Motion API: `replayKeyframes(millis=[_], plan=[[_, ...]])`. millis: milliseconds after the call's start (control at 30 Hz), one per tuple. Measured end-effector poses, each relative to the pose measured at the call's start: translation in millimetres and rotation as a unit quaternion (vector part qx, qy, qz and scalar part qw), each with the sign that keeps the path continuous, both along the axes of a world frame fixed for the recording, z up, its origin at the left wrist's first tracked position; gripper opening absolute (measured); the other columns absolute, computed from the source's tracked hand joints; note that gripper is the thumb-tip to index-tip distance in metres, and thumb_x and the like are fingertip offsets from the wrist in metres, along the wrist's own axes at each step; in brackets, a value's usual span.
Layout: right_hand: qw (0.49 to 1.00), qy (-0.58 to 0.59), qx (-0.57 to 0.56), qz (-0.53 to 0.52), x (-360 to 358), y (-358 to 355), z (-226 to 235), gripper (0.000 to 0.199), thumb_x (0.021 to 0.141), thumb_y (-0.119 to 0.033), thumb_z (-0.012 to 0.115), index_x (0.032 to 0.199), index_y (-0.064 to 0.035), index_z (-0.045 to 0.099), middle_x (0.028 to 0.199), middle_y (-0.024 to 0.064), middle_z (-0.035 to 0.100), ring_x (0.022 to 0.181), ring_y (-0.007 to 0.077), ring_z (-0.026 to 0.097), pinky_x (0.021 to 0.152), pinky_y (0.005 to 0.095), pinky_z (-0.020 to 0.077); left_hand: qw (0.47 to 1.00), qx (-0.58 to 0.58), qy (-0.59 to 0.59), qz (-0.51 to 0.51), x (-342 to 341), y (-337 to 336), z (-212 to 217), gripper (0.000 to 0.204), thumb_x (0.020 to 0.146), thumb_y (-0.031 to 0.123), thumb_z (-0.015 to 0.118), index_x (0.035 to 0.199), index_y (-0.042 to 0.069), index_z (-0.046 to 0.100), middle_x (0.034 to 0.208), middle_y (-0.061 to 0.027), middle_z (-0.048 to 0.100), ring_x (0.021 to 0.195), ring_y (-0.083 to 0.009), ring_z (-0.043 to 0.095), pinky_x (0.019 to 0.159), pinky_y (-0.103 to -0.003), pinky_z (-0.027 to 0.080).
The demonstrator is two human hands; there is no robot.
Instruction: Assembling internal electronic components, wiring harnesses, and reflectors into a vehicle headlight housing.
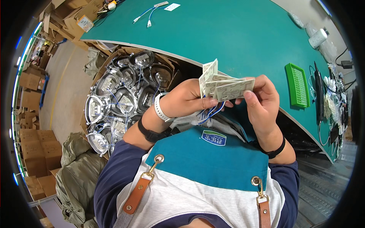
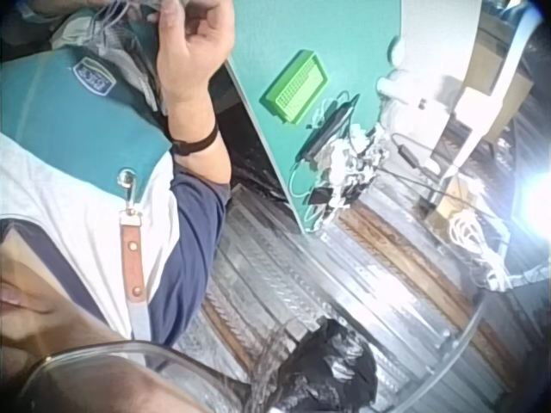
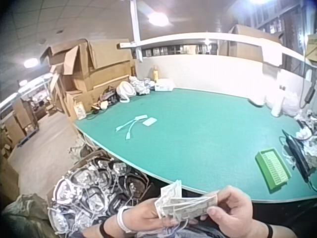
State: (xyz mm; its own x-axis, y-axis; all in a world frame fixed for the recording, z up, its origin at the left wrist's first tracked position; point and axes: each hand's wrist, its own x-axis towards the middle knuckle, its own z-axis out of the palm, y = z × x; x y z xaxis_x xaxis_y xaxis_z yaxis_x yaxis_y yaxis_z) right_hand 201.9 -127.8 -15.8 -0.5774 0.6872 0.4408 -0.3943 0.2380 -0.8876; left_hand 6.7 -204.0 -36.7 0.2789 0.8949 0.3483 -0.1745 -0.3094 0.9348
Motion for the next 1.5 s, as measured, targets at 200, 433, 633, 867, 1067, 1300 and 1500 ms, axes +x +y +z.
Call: replayKeyframes(millis=[200,433,633,867,1067,1300,1500], plan=[[0.998,-0.026,-0.058,0.002,-2,4,-11,0.009,0.086,0.0,0.056,0.09,0.0,0.048,0.091,0.0073,0.057,0.08,0.011,0.055,0.069,0.0243,0.0485,0.998,-0.029,-0.017,-0.056,4,1,-2,0.034,0.093,0.021,0.05,0.115,-0.004,0.054,0.106,-0.0111,0.062,0.098,-0.0174,0.059,0.084,-0.029,0.046],[0.999,-0.023,-0.038,-0.001,-15,-1,-10,0.056,0.076,-0.003,0.065,0.124,-0.004,0.036,0.121,0.0159,0.046,0.107,0.0197,0.05,0.087,0.0313,0.0451,0.98,-0.144,0.065,-0.122,0,3,-3,0.025,0.094,0.027,0.049,0.097,0.002,0.051,0.079,-0.0012,0.05,0.071,-0.0091,0.047,0.064,-0.024,0.04],[0.99,-0.093,-0.058,0.084,-3,2,-7,0.035,0.077,-0.003,0.067,0.109,0.0015,0.051,0.1,0.01,0.059,0.09,0.0149,0.057,0.08,0.0274,0.0468,0.97,-0.142,0.04,-0.192,-5,9,-7,0.027,0.094,0.028,0.049,0.1,0.001,0.051,0.08,-0.0017,0.052,0.07,-0.01,0.048,0.063,-0.025,0.042],[0.998,-0.057,0.004,-0.007,-3,-3,-5,0.019,0.077,0.0,0.067,0.085,-0.0004,0.05,0.085,0.0058,0.058,0.074,0.0082,0.051,0.065,0.0222,0.0417,0.977,0.067,0.204,0.01,-4,10,3,0.034,0.092,0.028,0.053,0.114,0.002,0.053,0.087,-0.0046,0.058,0.08,-0.0155,0.056,0.074,-0.03,0.046],[0.999,-0.052,-0.004,0.011,0,-3,-2,0.029,0.078,-0.004,0.066,0.1,0.0002,0.048,0.096,0.0101,0.056,0.083,0.0112,0.052,0.072,0.0242,0.0417,0.974,-0.16,0.139,-0.084,-3,2,22,0.028,0.094,0.028,0.047,0.095,0.001,0.055,0.071,-0.0012,0.05,0.061,-0.0098,0.048,0.057,-0.025,0.041],[0.998,-0.057,0.015,0.024,28,26,6,0.037,0.079,-0.008,0.061,0.112,-0.0004,0.046,0.103,0.0111,0.054,0.09,0.0177,0.055,0.079,0.0297,0.0428,0.944,-0.112,-0.123,0.286,-88,26,86,0.015,0.09,0.016,0.041,0.083,0.006,0.049,0.065,0.0012,0.04,0.047,-0.0063,0.03,0.042,-0.022,0.025],[0.969,-0.144,0.195,-0.045,74,55,40,0.02,0.073,-0.006,0.065,0.09,0.0,0.058,0.084,0.0124,0.06,0.076,0.0242,0.059,0.07,0.033,0.048,0.905,-0.131,-0.05,0.402,-204,99,94,0.009,0.09,0.01,0.049,0.097,0.005,0.052,0.067,0.0057,0.038,0.048,-0.0024,0.029,0.04,-0.018,0.021]])
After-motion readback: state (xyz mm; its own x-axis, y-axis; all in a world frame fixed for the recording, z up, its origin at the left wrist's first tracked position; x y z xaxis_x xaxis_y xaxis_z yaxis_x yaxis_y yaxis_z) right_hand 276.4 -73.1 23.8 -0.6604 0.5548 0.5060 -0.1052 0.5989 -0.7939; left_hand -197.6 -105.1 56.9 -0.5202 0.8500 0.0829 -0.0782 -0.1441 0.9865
